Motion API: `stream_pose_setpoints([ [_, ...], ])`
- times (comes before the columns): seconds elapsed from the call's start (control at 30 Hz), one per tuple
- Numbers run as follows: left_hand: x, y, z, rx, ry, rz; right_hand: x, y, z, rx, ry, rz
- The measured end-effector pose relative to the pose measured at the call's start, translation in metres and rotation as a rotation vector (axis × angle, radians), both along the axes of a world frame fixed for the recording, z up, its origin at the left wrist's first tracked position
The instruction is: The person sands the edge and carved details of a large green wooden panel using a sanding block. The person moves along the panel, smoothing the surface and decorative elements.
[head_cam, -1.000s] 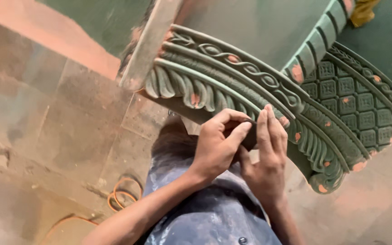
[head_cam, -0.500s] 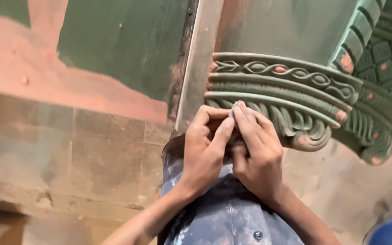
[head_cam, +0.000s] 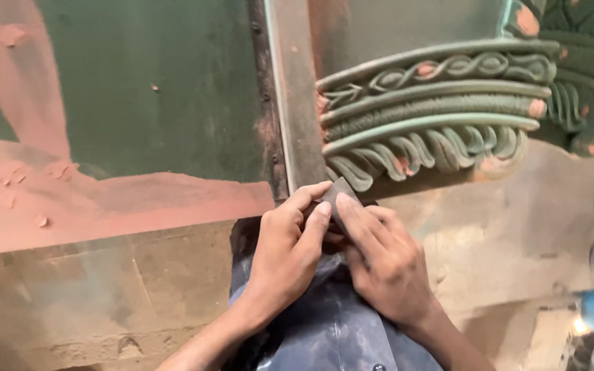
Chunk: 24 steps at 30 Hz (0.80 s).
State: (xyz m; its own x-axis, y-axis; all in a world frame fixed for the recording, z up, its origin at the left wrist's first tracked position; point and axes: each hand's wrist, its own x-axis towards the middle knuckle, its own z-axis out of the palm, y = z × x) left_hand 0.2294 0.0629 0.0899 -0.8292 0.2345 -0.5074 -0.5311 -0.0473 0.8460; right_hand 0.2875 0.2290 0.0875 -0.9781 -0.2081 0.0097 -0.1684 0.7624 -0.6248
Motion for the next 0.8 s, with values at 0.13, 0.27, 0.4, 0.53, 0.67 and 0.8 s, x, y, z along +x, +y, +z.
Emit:
stream_pose_setpoints([
  [0.13,0.001,-0.007,0.004,-0.305,0.141,-0.086,0.005,0.0,-0.008,0.064,-0.032,-0.077],
  [0.27,-0.003,-0.018,0.008,-0.395,0.409,0.051,-0.008,-0.012,-0.008,0.178,0.015,-0.042],
  [0.4,-0.005,-0.019,0.001,-0.409,0.504,0.106,-0.016,-0.018,-0.01,0.201,0.085,-0.043],
  [0.53,-0.001,-0.013,-0.006,-0.371,0.435,0.102,-0.012,-0.014,-0.013,0.225,0.035,-0.048],
  [0.67,0.003,-0.009,-0.009,-0.369,0.494,0.127,-0.011,-0.012,-0.009,0.154,0.041,-0.07],
  [0.8,0.007,-0.007,-0.01,-0.408,0.51,0.145,-0.015,-0.01,0.003,0.133,-0.071,-0.095],
])
